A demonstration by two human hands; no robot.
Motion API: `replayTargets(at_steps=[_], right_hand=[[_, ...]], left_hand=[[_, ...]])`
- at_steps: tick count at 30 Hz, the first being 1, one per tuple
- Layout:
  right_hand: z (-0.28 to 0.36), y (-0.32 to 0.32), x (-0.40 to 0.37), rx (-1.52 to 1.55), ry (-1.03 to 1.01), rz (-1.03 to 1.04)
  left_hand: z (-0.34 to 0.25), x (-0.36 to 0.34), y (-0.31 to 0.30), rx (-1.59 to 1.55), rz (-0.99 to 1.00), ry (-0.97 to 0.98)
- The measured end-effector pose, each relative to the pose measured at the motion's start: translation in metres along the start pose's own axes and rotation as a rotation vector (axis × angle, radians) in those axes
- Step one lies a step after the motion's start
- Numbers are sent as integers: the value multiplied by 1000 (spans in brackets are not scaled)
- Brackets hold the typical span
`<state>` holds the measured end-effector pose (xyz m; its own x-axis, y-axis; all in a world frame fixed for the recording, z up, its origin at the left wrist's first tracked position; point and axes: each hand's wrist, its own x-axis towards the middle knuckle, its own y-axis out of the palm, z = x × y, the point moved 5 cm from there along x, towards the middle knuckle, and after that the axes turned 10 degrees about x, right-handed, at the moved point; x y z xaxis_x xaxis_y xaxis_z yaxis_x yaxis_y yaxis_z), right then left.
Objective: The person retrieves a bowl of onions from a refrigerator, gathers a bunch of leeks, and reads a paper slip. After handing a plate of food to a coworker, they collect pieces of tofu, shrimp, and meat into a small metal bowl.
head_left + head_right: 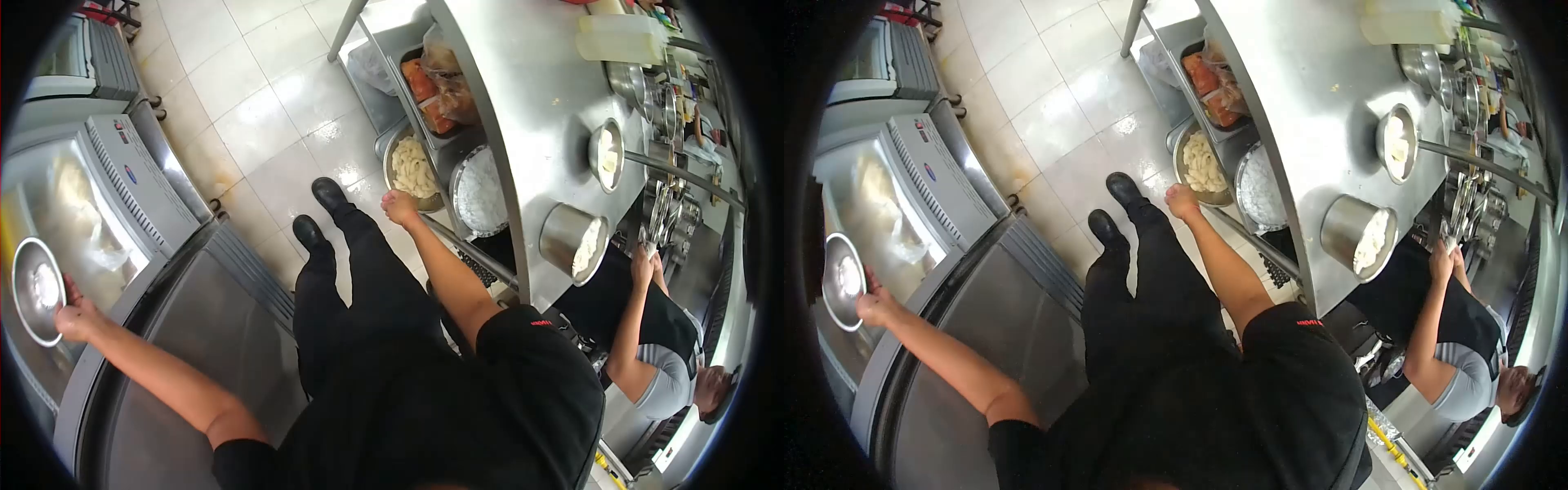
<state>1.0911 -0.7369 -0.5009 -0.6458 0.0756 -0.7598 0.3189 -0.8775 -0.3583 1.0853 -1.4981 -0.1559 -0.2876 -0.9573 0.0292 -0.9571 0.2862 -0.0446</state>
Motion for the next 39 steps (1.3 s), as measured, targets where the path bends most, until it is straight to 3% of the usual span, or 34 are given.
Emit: replayTargets(at_steps=[1, 3, 6, 7, 9, 11, 13, 14, 15, 16, 18, 19, 20, 21, 23, 25, 26, 28, 29, 31, 35, 37, 39], right_hand=[[-10, -3, 10, -5, 11, -1], [-24, -13, 20, -497, -145, -164], [-82, -22, 59, -532, 144, -209], [-91, -32, 67, -497, 270, -287], [-113, -43, 92, -521, 343, -222], [-130, -59, 120, -658, 304, -429], [-159, -72, 150, -608, 236, -522], [-170, -79, 164, -538, 228, -572], [-178, -85, 177, -467, 214, -623], [-174, -84, 184, -477, 218, -628], [-152, -79, 188, -614, 392, -597], [-150, -77, 188, -623, 394, -605], [-154, -75, 187, -641, 432, -616], [-159, -76, 186, -660, 470, -629], [-169, -78, 179, -580, 500, -637], [-171, -82, 173, -366, 145, -731], [-178, -86, 168, -370, 148, -726], [-163, -93, 148, 106, -92, -730], [-178, -101, 152, 103, -89, -728], [-217, -112, 166, 430, -35, -704], [-177, -96, 140, 558, 121, -708], [-173, -103, 147, 115, -111, -846], [-166, -104, 154, 121, -172, -916]], left_hand=[[-1, -3, 1, 12, -7, -4], [6, -14, 6, -29, 145, 0], [28, -101, 48, 88, -18, -75], [56, -115, 49, 117, -19, -106], [142, -144, 25, 145, -43, -272], [238, -196, 7, 161, 113, -488], [254, -311, 59, 355, 196, -435], [306, -332, 32, 560, 341, -525], [309, -370, 49, 664, 454, -573], [330, -398, 48, 642, 563, -592], [373, -454, 37, 684, 591, -718], [400, -482, 28, 465, 588, -771], [405, -501, 23, 557, 608, -899], [414, -519, 27, 447, 693, -941], [426, -539, 26, 475, 808, -929], [430, -547, 32, 528, 869, -937], [433, -550, 35, 584, 931, -941], [437, -552, 43, 569, 964, -877], [438, -552, 50, 546, 999, -804], [442, -553, 65, 544, 1038, -712], [452, -563, 83, 561, 1061, -610], [453, -568, 88, 552, 1049, -689], [454, -572, 87, 580, 1055, -747]])
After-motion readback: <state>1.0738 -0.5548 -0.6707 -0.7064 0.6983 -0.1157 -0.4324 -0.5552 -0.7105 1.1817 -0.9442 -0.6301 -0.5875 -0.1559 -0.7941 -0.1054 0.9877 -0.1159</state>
